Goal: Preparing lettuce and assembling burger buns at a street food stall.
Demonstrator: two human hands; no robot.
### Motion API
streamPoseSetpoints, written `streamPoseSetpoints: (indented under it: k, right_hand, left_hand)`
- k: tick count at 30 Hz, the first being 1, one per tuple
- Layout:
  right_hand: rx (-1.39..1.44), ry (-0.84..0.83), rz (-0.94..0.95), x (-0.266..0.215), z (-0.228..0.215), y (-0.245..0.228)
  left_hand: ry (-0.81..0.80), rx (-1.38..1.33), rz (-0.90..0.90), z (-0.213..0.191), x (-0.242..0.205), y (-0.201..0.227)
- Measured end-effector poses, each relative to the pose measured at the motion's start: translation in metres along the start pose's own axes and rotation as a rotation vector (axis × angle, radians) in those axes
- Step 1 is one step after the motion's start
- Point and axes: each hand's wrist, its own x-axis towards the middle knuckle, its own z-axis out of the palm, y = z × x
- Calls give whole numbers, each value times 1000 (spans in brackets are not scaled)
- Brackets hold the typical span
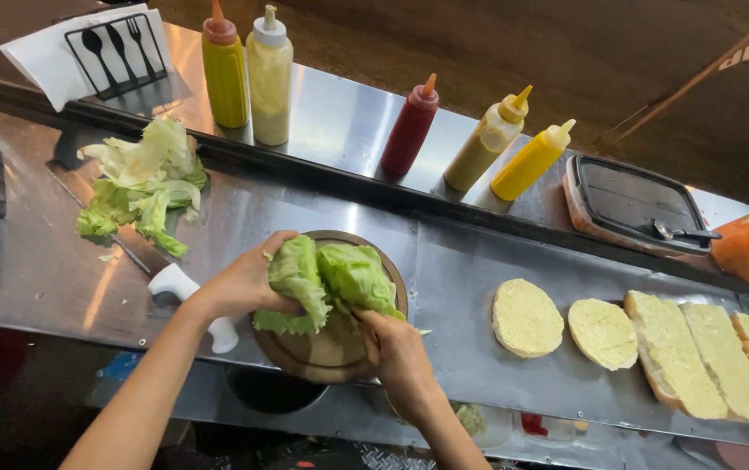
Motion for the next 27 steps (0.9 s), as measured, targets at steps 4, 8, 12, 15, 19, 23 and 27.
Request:
streamPoseSetpoints:
  k: [4, 8, 12, 15, 19, 23, 27]
  right_hand:
    - [55, 109, 25, 2, -3, 3]
    - [-22, 139, 45, 9, 14, 34]
    - [-66, 192, 30, 11, 12, 50]
    - [-90, 222, 5, 18, 1, 53]
    - [-111, 340, -37, 31, -18, 60]
    - [-58, 460, -17, 48, -26, 109]
    - [-164, 546, 60, 48, -28, 135]
  left_hand:
    - [-45, -109, -89, -6, -2, -8]
    - [-40, -56, -43, -4, 1, -16]
    - [-49, -91, -80, -2, 0, -15]
    - [-46, -97, -96, -2, -2, -11]
    - [-39, -41, -104, 1, -4, -6]
    - [7, -42, -57, 8, -4, 5]
    - [74, 24, 51, 21, 1, 25]
